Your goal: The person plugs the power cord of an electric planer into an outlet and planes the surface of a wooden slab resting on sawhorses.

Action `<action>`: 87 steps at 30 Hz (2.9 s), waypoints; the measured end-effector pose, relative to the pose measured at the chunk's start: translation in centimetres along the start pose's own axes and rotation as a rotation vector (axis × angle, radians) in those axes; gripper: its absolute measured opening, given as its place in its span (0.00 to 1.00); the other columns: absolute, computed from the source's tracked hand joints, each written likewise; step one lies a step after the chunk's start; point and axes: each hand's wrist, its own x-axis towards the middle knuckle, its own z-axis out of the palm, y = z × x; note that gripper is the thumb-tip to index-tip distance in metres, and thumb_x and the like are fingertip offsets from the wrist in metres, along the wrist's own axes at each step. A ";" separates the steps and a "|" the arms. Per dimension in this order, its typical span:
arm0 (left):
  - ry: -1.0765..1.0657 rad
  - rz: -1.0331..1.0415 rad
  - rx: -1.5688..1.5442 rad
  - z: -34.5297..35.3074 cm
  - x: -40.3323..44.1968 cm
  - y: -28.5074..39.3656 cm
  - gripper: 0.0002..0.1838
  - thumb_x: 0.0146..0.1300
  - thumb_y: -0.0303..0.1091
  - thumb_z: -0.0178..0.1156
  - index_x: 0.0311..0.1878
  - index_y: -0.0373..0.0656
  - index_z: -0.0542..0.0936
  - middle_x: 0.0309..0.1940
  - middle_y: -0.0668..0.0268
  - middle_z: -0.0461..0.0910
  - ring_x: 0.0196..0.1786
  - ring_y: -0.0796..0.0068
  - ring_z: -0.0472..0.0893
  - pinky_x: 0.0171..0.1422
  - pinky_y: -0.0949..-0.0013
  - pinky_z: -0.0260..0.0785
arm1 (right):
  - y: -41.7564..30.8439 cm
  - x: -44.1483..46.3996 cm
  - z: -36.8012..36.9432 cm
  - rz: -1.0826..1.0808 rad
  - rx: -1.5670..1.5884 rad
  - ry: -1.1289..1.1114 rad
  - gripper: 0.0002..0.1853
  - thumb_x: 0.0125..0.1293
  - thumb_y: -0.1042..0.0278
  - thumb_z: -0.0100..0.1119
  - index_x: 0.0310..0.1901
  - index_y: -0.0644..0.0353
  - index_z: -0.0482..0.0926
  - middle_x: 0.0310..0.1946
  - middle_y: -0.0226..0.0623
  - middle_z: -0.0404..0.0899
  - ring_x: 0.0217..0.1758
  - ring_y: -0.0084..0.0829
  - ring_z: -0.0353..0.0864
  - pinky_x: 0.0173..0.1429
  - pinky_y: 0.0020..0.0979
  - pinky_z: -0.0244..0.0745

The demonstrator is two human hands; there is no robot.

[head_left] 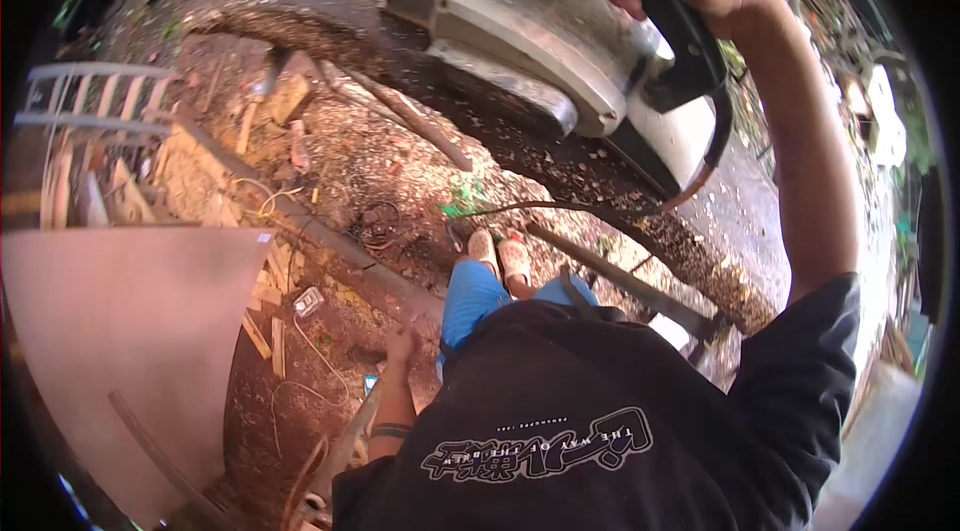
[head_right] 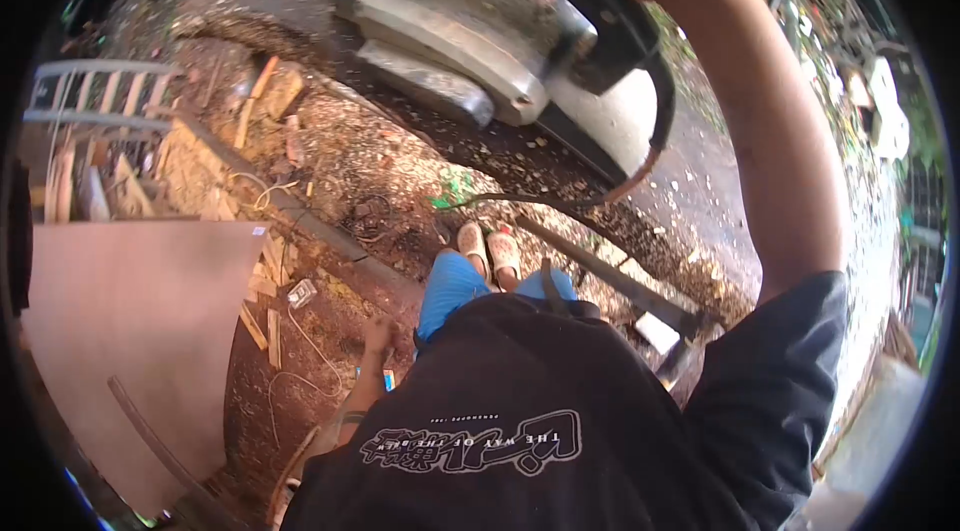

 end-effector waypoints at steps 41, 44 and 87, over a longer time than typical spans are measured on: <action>0.051 0.152 -0.158 5.1 -1.5 11.1 0.16 0.66 0.41 0.49 0.27 0.43 0.80 0.23 0.60 0.81 0.27 0.58 0.79 0.34 0.54 0.70 | 10.5 -27.4 -8.2 0.386 -0.111 0.086 0.26 0.53 0.42 0.70 0.30 0.63 0.81 0.19 0.32 0.79 0.18 0.23 0.76 0.23 0.25 0.70; 0.046 0.206 -0.054 5.0 -1.4 11.2 0.18 0.66 0.42 0.48 0.26 0.44 0.80 0.22 0.60 0.80 0.26 0.58 0.79 0.33 0.54 0.70 | 11.1 -32.1 -8.5 0.446 -0.182 0.128 0.27 0.55 0.42 0.68 0.26 0.66 0.82 0.20 0.36 0.80 0.18 0.24 0.77 0.22 0.26 0.71; -0.144 -0.122 -0.371 10.9 -10.0 12.2 0.14 0.66 0.33 0.54 0.22 0.48 0.68 0.13 0.71 0.66 0.11 0.77 0.65 0.13 0.71 0.55 | 26.9 -48.3 -8.6 0.298 -0.184 0.512 0.45 0.43 0.43 0.77 0.54 0.74 0.70 0.32 0.43 0.80 0.38 0.33 0.82 0.44 0.33 0.78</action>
